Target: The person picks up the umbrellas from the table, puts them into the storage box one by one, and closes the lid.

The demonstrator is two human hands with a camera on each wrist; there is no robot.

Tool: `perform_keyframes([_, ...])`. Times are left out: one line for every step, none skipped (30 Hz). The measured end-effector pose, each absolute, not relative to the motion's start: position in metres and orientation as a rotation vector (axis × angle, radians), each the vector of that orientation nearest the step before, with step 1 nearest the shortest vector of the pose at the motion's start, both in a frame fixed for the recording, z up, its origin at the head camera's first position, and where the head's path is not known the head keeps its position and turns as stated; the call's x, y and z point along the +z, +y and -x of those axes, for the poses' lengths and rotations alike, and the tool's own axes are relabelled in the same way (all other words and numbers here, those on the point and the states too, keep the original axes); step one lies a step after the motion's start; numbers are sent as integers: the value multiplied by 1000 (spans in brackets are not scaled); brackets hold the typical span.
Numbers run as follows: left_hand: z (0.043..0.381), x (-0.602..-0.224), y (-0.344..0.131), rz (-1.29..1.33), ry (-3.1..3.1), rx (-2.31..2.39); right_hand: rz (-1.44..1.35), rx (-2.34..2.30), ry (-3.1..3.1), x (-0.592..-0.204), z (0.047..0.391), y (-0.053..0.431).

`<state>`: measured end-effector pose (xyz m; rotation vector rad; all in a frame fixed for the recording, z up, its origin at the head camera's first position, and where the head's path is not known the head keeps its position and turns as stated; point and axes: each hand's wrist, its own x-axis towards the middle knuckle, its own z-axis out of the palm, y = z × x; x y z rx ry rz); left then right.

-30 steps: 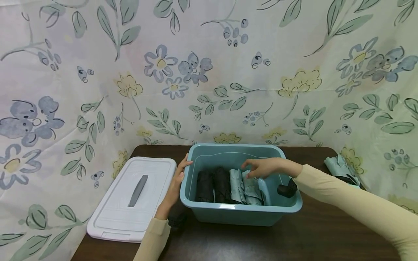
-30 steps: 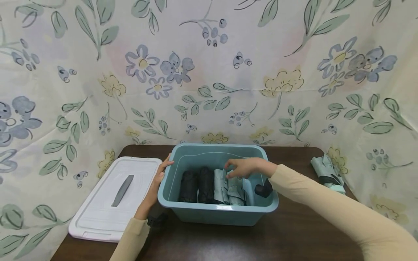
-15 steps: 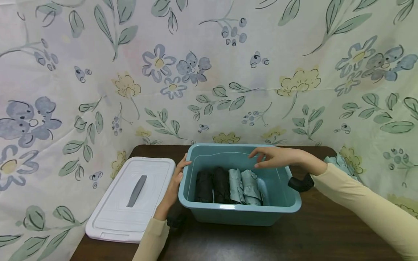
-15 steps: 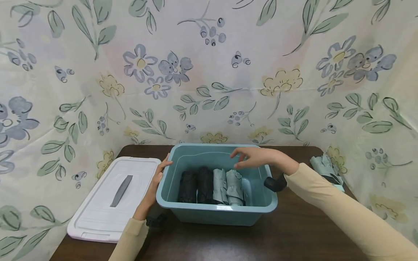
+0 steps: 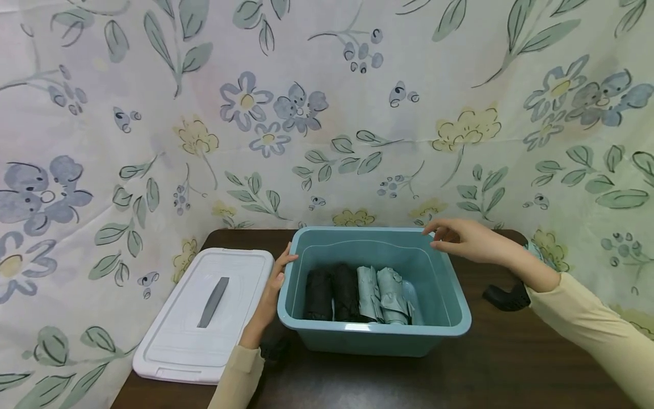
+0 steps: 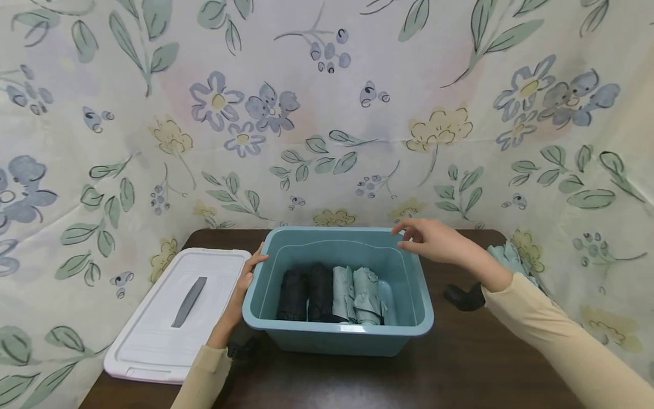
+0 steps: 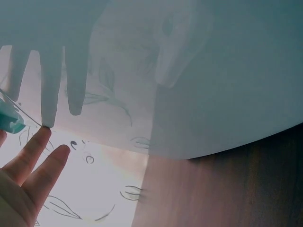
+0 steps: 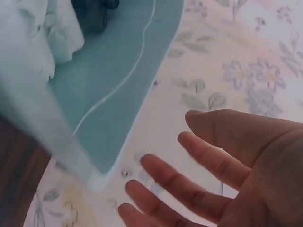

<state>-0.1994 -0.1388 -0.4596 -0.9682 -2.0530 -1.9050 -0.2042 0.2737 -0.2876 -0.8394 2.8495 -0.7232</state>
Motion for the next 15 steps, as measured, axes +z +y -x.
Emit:
perform_keyframes([199, -458, -139, 971, -2051, -1899, 843, -716, 2883, -287, 205, 277])
perform_keyframes([198, -456, -139, 972, -2049, -1898, 847, -707, 2911, -287, 206, 281])
perform_keyframes([197, -453, -138, 970, -2051, -1898, 848, -693, 2943, -286, 207, 285])
perform_keyframes([195, -449, -138, 964, -2055, -1900, 844, -676, 2976, -286, 208, 289])
perform_keyframes([193, -446, -138, 959, -2059, -1903, 843, -659, 3005, -285, 209, 293])
perform_keyframes([190, -442, -137, 954, -2064, -1906, 840, -646, 3026, -286, 210, 298])
perform_keyframes([190, -441, -137, 954, -2066, -1905, 841, -635, 3041, -287, 211, 302])
perform_keyframes([190, -441, -137, 953, -2067, -1908, 837, -622, 3050, -288, 212, 307])
perform_keyframes([190, -441, -137, 951, -2068, -1909, 833, -607, 3063, -290, 213, 312])
perform_keyframes([189, -441, -137, 953, -2069, -1911, 828, -592, 3071, -291, 213, 317])
perform_keyframes([189, -442, -136, 955, -2069, -1913, 830, -581, 3079, -294, 214, 322])
perform_keyframes([189, -442, -136, 956, -2070, -1915, 828, -569, 3087, -296, 214, 327])
perform_keyframes([189, -442, -136, 957, -2071, -1917, 822, -552, 3099, -299, 214, 332])
perform_keyframes([189, -442, -136, 959, -2071, -1915, 813, -541, 3103, -301, 215, 337])
perform_keyframes([189, -442, -136, 961, -2071, -1913, 800, -537, 3106, -303, 215, 341])
